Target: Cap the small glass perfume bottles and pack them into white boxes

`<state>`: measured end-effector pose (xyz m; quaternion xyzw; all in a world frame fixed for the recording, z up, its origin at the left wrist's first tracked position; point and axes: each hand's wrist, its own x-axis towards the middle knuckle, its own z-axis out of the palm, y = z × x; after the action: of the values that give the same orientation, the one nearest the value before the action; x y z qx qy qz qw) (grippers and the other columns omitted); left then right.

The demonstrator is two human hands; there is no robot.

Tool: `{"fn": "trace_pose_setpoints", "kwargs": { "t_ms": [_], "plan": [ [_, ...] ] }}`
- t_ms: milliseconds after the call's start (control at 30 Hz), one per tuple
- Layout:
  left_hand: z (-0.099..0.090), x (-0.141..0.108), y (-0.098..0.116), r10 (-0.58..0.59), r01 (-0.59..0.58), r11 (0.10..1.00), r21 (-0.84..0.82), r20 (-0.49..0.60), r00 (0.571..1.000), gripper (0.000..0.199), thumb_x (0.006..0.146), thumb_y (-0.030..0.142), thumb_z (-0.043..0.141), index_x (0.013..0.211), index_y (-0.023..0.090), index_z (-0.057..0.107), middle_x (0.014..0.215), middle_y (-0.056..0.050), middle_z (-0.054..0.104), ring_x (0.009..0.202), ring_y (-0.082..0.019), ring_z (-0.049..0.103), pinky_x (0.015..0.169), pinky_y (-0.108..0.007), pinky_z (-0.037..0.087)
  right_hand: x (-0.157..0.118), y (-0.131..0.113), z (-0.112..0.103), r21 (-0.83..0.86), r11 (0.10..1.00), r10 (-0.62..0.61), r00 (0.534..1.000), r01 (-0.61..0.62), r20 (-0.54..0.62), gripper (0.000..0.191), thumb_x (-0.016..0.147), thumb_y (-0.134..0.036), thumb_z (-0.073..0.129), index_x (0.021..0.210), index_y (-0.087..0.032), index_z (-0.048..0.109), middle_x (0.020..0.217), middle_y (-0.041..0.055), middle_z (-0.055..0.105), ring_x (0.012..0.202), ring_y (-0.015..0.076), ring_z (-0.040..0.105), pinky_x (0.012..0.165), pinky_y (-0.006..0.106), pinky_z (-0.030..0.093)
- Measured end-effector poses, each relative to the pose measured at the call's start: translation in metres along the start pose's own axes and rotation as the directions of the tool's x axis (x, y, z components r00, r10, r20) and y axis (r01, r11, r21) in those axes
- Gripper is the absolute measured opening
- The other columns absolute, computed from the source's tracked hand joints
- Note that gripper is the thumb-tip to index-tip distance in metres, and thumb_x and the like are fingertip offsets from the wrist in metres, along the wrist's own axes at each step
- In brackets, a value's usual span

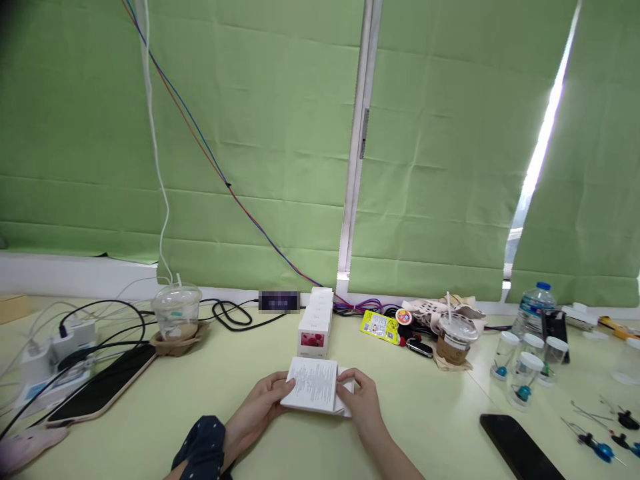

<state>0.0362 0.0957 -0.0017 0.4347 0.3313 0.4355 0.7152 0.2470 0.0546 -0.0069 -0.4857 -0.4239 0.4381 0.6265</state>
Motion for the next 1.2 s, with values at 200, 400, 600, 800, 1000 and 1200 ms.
{"fn": "trace_pose_setpoints", "kwargs": {
  "t_ms": [200,400,600,800,1000,1200],
  "plan": [
    [-0.001,0.000,-0.003,0.062,-0.058,0.997,0.056,-0.070,0.996,0.036,0.056,0.025,0.086,0.085,0.011,0.070,0.086,-0.012,0.076,0.082,-0.024,0.071,0.077,-0.031,0.053,0.000,-0.007,-0.001,-0.064,0.998,-0.017,0.998,0.014,-0.055,0.018,0.052,-0.028,0.071,0.063,-0.017,0.063,0.064,0.0006,0.067,0.058,0.0192,0.060,0.052,0.025,0.042],
    [0.001,-0.002,0.002,0.053,-0.050,0.997,0.055,-0.061,0.997,0.035,0.053,0.025,0.088,0.079,0.010,0.070,0.084,-0.013,0.075,0.084,-0.027,0.070,0.083,-0.036,0.052,0.000,-0.005,-0.002,-0.105,0.994,0.002,0.998,-0.009,-0.063,0.016,0.054,-0.031,0.073,0.062,-0.018,0.068,0.065,0.0029,0.069,0.061,0.0220,0.061,0.056,0.028,0.044],
    [0.006,-0.006,0.004,0.074,-0.070,0.996,0.062,-0.078,0.994,0.033,0.049,0.024,0.089,0.068,0.015,0.064,0.074,-0.006,0.073,0.076,-0.022,0.070,0.075,-0.031,0.053,0.000,-0.002,-0.002,-0.089,0.995,0.044,0.998,-0.047,-0.044,0.016,0.054,-0.032,0.073,0.060,-0.018,0.069,0.064,0.0035,0.070,0.063,0.0239,0.062,0.058,0.030,0.045],
    [0.008,-0.009,0.008,0.087,-0.085,0.991,0.099,-0.009,0.996,0.040,0.063,0.036,0.081,0.094,0.013,0.069,0.094,-0.014,0.075,0.086,-0.028,0.070,0.075,-0.037,0.055,-0.001,0.000,-0.003,-0.092,0.994,0.051,0.998,-0.055,-0.046,0.024,0.053,-0.036,0.076,0.066,-0.017,0.072,0.069,0.0028,0.069,0.072,0.0222,0.059,0.062,0.028,0.043],
    [0.006,-0.009,0.008,0.216,-0.197,0.963,0.182,-0.096,0.972,0.039,0.068,0.043,0.075,0.094,0.013,0.070,0.093,-0.010,0.076,0.089,-0.028,0.069,0.077,-0.033,0.052,-0.004,0.002,0.003,0.098,0.974,0.197,0.977,-0.205,0.081,0.041,0.047,-0.046,0.082,0.072,-0.016,0.069,0.074,0.0039,0.070,0.074,0.0225,0.063,0.062,0.029,0.047],
    [0.013,-0.013,0.014,0.335,-0.303,0.920,0.247,-0.099,0.937,0.038,0.075,0.045,0.068,0.099,0.016,0.068,0.094,-0.006,0.076,0.090,-0.027,0.068,0.078,-0.030,0.051,-0.004,0.008,0.008,0.348,0.886,0.272,0.952,-0.306,0.143,0.048,0.052,-0.050,0.083,0.081,-0.016,0.064,0.078,0.0079,0.074,0.080,0.0261,0.069,0.066,0.035,0.053]
  ]
}}
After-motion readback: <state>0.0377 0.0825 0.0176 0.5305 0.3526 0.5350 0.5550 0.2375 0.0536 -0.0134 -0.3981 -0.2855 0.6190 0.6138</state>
